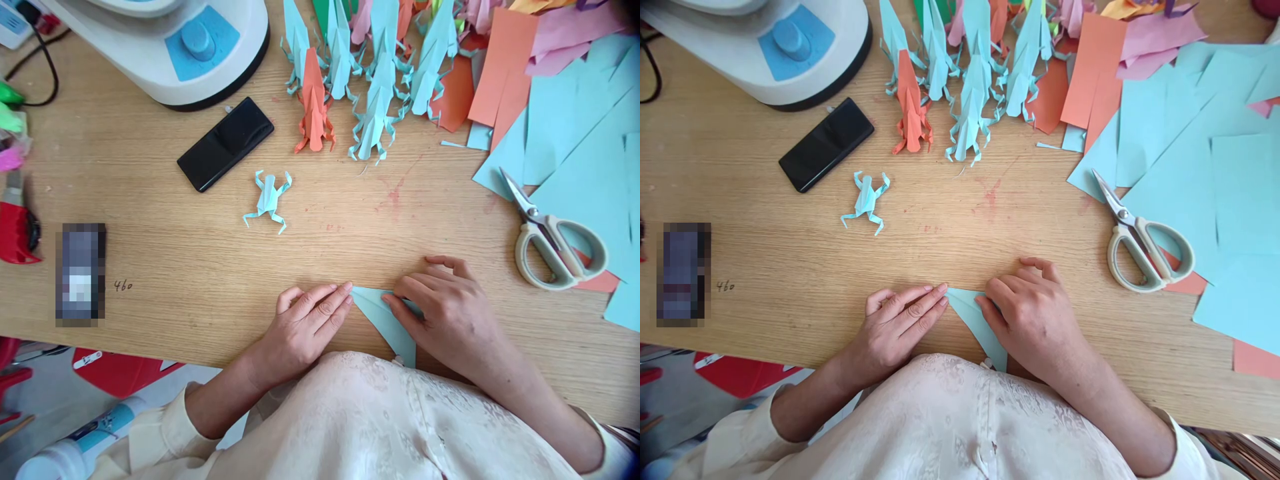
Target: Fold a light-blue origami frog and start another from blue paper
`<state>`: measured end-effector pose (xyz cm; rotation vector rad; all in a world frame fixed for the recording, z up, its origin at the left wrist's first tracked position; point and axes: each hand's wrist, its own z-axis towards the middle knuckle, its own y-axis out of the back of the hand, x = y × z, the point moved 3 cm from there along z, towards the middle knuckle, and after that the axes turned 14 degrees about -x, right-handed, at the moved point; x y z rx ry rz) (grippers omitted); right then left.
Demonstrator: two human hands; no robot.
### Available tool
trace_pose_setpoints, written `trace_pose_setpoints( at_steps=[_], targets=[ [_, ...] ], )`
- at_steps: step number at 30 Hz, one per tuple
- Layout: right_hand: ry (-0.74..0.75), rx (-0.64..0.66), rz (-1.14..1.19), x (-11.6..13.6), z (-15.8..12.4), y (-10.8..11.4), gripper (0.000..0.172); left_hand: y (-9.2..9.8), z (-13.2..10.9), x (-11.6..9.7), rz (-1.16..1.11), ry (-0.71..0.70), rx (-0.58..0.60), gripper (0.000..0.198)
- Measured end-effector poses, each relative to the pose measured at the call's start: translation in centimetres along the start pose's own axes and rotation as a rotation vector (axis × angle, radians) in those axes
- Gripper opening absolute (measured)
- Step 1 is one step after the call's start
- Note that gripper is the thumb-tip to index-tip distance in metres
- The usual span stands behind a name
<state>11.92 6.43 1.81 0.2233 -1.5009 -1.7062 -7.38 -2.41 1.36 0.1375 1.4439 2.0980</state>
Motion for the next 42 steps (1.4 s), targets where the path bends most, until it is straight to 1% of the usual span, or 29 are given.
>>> trace_pose_setpoints(
  at_steps=[4, 10, 14, 19, 24, 31, 38, 42],
  targets=[
    [-0.004, -0.01, -0.003, 0.1, 0.0, 0.0, 0.029, 0.0, -0.1, 0.0, 0.003, 0.015, 0.006, 0.03],
    [-0.017, 0.018, -0.023, 0.3, 0.1, 0.1, 0.026, -0.1, -0.1, -0.2, 0.034, 0.034, 0.051, 0.036],
    [-0.021, 0.009, -0.039, 0.4, 0.1, 0.0, 0.026, -0.2, 0.0, -0.3, 0.046, 0.042, 0.082, 0.04],
    [-0.016, -0.004, -0.053, 0.4, -0.1, -0.1, 0.026, -0.4, -0.1, -0.3, 0.07, 0.019, 0.106, 0.043],
    [-0.021, 0.02, -0.06, 0.3, -0.1, -0.2, 0.026, -0.6, -0.4, -0.3, 0.124, 0.002, 0.119, 0.045],
    [-0.029, 0.038, -0.094, 0.4, -0.1, -0.3, 0.024, -0.5, -0.2, -0.3, 0.139, -0.025, 0.149, 0.044],
    [-0.036, 0.039, -0.147, 0.5, -0.2, -0.2, 0.022, -0.3, 0.0, -0.9, 0.235, -0.089, 0.172, 0.043],
    [-0.061, 0.063, -0.169, 0.4, -0.3, -0.1, 0.023, -0.5, 0.0, -1.1, 0.201, -0.064, 0.191, 0.045]
  ],
)
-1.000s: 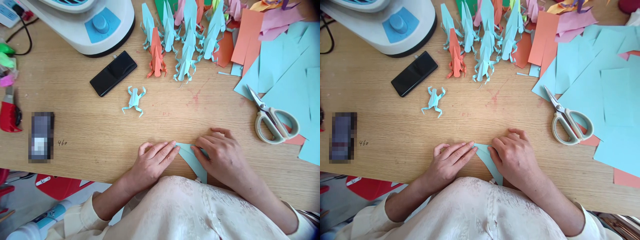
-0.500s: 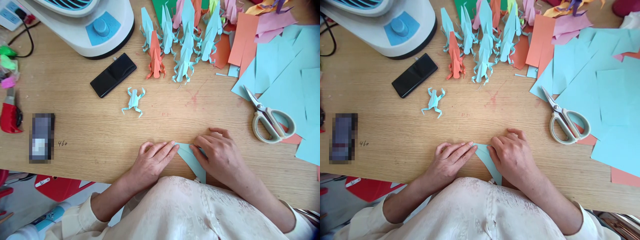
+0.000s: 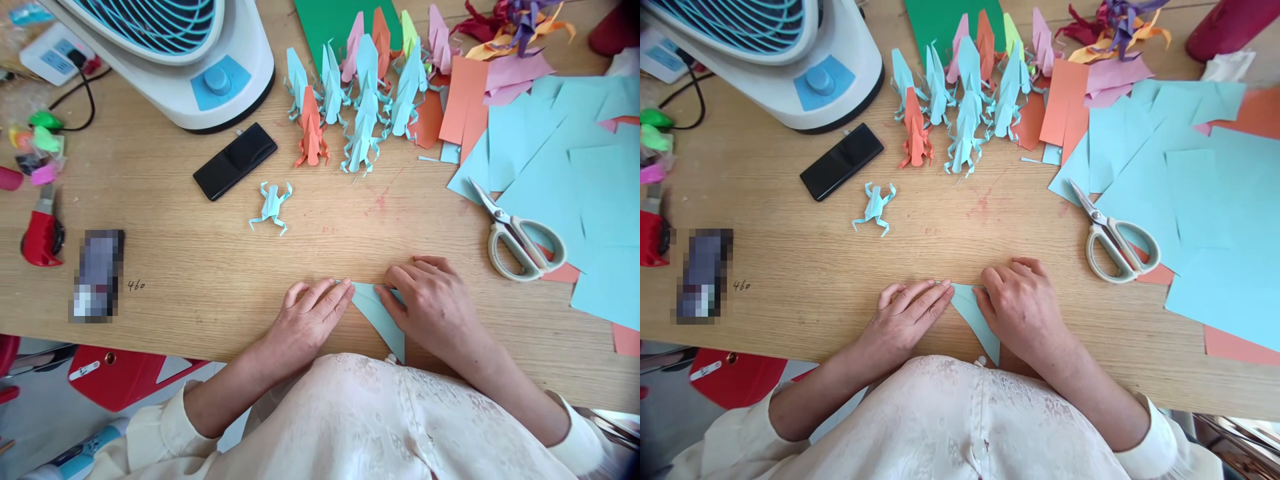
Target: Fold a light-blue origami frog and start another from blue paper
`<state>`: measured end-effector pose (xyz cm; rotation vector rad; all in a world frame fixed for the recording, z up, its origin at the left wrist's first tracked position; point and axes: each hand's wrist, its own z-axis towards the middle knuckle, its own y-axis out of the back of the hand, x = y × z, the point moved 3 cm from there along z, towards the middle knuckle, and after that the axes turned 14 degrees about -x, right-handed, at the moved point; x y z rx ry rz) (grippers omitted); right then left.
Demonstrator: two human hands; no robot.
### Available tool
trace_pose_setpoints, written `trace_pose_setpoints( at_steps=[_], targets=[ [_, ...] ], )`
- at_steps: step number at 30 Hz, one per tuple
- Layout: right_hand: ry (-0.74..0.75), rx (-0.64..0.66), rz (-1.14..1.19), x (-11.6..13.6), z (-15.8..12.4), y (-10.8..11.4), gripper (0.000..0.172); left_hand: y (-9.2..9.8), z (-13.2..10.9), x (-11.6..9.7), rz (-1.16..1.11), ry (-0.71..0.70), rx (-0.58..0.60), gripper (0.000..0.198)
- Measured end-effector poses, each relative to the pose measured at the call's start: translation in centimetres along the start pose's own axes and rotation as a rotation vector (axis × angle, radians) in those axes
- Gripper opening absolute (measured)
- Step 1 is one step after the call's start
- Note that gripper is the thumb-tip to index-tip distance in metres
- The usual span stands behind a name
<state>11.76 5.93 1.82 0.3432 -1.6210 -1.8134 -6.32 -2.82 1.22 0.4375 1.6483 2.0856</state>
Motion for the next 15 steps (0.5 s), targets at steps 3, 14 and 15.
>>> trace_pose_setpoints(
  at_steps=[3, 14, 15],
  targets=[
    [-0.019, 0.005, -0.005, -0.1, 0.0, 0.0, 0.023, 0.0, 0.0, -0.1, -0.008, 0.029, 0.019, 0.046],
    [-0.049, 0.012, -0.016, -0.5, 0.0, 0.3, 0.024, -0.5, 0.4, -1.2, -0.029, 0.002, -0.05, 0.046],
    [-0.045, 0.009, -0.015, -0.6, 0.0, 0.3, 0.024, -0.6, 0.4, -1.3, -0.063, -0.025, -0.052, 0.046]
  ],
)
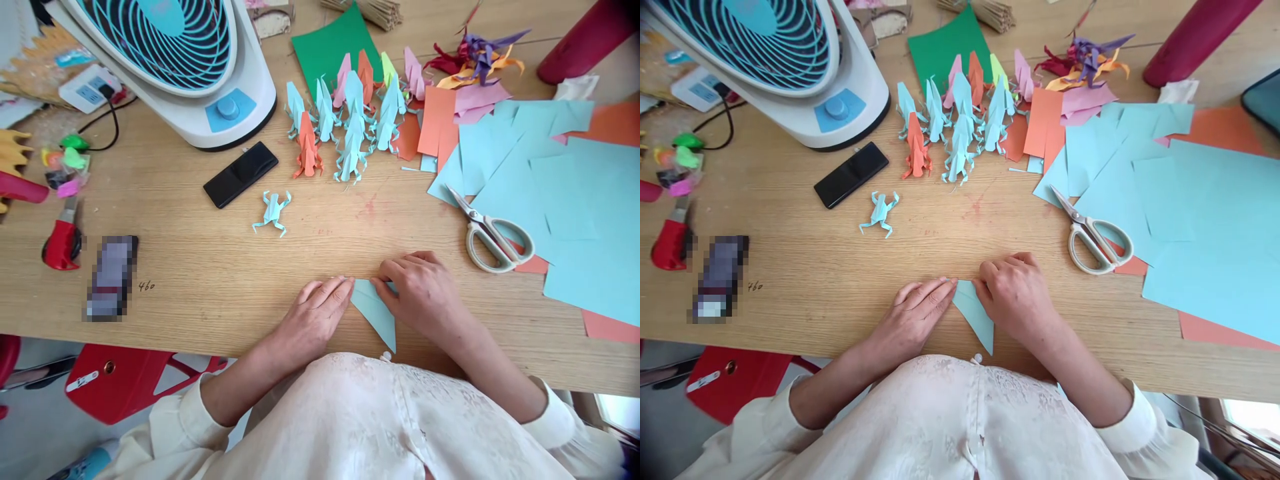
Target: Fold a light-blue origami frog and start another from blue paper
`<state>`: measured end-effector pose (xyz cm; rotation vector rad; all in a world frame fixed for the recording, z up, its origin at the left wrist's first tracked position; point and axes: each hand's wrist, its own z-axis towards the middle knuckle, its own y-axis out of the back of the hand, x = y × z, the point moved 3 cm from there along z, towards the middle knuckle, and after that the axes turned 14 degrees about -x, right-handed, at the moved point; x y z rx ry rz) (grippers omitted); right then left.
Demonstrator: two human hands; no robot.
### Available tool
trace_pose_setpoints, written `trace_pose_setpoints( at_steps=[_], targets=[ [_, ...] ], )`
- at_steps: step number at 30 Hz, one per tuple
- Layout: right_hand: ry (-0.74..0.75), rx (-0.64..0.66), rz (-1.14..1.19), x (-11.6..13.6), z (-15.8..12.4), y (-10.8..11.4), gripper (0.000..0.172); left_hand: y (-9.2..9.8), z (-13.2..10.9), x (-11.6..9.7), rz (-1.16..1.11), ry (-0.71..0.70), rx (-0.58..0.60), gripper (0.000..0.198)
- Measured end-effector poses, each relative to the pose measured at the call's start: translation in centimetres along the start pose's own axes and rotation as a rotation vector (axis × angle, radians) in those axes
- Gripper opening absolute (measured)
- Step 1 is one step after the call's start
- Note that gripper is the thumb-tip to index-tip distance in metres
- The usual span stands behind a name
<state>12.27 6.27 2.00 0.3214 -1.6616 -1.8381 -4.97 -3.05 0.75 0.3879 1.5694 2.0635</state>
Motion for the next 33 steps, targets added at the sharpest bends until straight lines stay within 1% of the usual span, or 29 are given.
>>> trace_pose_setpoints(
  at_steps=[2, 4, 8, 11, 15, 18, 22, 30, 33],
  targets=[
    [0.004, -0.008, 0.005, 0.0, 0.0, 0.0, 0.024, -0.2, -0.1, 0.1, -0.063, -0.023, -0.003, 0.047],
    [0.005, -0.015, 0.01, -0.1, 0.0, 0.0, 0.023, -0.5, -0.2, 0.3, -0.093, -0.012, -0.007, 0.047],
    [0.01, -0.033, 0.018, -0.1, -0.1, 0.1, 0.023, -0.9, -0.6, 0.3, -0.096, 0.0, -0.025, 0.048],
    [0.024, -0.037, 0.032, -0.1, -0.1, 0.1, 0.023, -0.9, -0.7, 0.1, -0.088, 0.002, -0.006, 0.05],
    [0.039, -0.031, 0.042, -0.2, -0.1, 0.1, 0.023, -0.5, -0.3, 0.1, -0.064, 0.008, 0.024, 0.048],
    [0.045, -0.041, 0.049, -0.3, -0.1, 0.1, 0.023, -0.4, 0.0, 0.1, -0.033, -0.005, 0.0, 0.046],
    [0.042, -0.042, 0.055, -0.4, -0.1, 0.1, 0.023, -0.7, -0.1, 0.0, 0.003, -0.012, -0.022, 0.048],
    [0.033, -0.044, 0.067, -0.4, -0.1, 0.0, 0.024, -1.1, -0.2, -0.9, 0.094, 0.006, -0.009, 0.048],
    [0.041, -0.06, 0.062, -0.4, -0.1, -0.2, 0.023, -1.1, 0.0, -1.2, 0.103, 0.017, -0.003, 0.053]
  ],
)
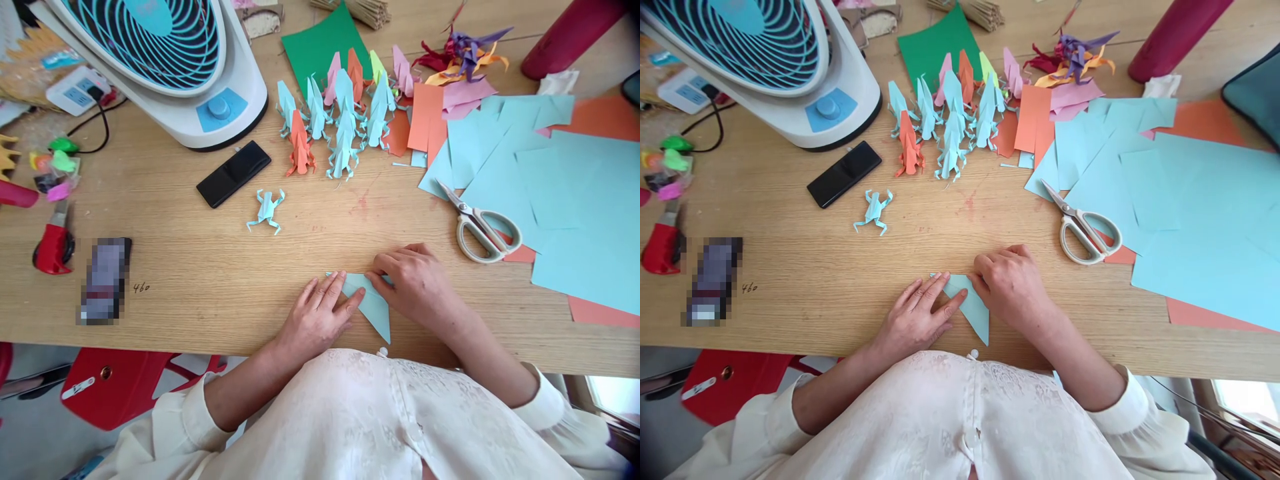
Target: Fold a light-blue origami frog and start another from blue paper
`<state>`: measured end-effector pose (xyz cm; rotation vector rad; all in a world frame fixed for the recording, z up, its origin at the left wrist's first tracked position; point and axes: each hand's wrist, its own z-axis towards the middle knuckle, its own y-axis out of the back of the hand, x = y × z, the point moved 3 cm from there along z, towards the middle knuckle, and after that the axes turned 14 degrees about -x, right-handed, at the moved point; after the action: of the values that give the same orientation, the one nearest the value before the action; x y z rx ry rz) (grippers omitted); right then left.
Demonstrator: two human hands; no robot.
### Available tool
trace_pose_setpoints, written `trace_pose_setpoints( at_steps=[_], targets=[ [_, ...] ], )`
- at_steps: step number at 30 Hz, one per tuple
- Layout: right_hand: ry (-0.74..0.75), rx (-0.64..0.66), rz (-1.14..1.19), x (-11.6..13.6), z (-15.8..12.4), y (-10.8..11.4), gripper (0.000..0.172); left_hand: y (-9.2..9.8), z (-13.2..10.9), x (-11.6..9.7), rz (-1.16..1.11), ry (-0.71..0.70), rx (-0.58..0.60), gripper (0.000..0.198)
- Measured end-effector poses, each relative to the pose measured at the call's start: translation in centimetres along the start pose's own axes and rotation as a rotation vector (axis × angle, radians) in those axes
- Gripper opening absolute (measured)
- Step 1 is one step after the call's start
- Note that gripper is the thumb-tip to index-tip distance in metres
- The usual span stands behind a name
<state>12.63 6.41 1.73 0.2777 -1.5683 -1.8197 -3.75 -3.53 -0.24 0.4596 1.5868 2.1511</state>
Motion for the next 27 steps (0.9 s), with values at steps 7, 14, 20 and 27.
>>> trace_pose_setpoints(
  at_steps=[7, 14, 20, 27],
  targets=[
    [-0.085, 0.089, 0.291, -1.5, 0.0, 1.0, 0.013, -0.1, 0.0, -0.2, -0.009, 0.013, 0.03, 0.062],
    [-0.205, 0.148, 0.505, -3.4, -0.2, 2.4, 0.012, -0.2, 0.0, -0.2, 0.006, 0.007, 0.003, 0.063],
    [-0.185, 0.169, 0.471, -4.1, -0.4, 2.5, 0.015, -0.5, -0.3, -0.4, 0.036, -0.005, -0.042, 0.059],
    [-0.202, 0.14, 0.431, -4.2, -0.5, 2.4, 0.012, -0.9, -0.7, -0.5, 0.07, -0.051, -0.08, 0.057]
  ],
)
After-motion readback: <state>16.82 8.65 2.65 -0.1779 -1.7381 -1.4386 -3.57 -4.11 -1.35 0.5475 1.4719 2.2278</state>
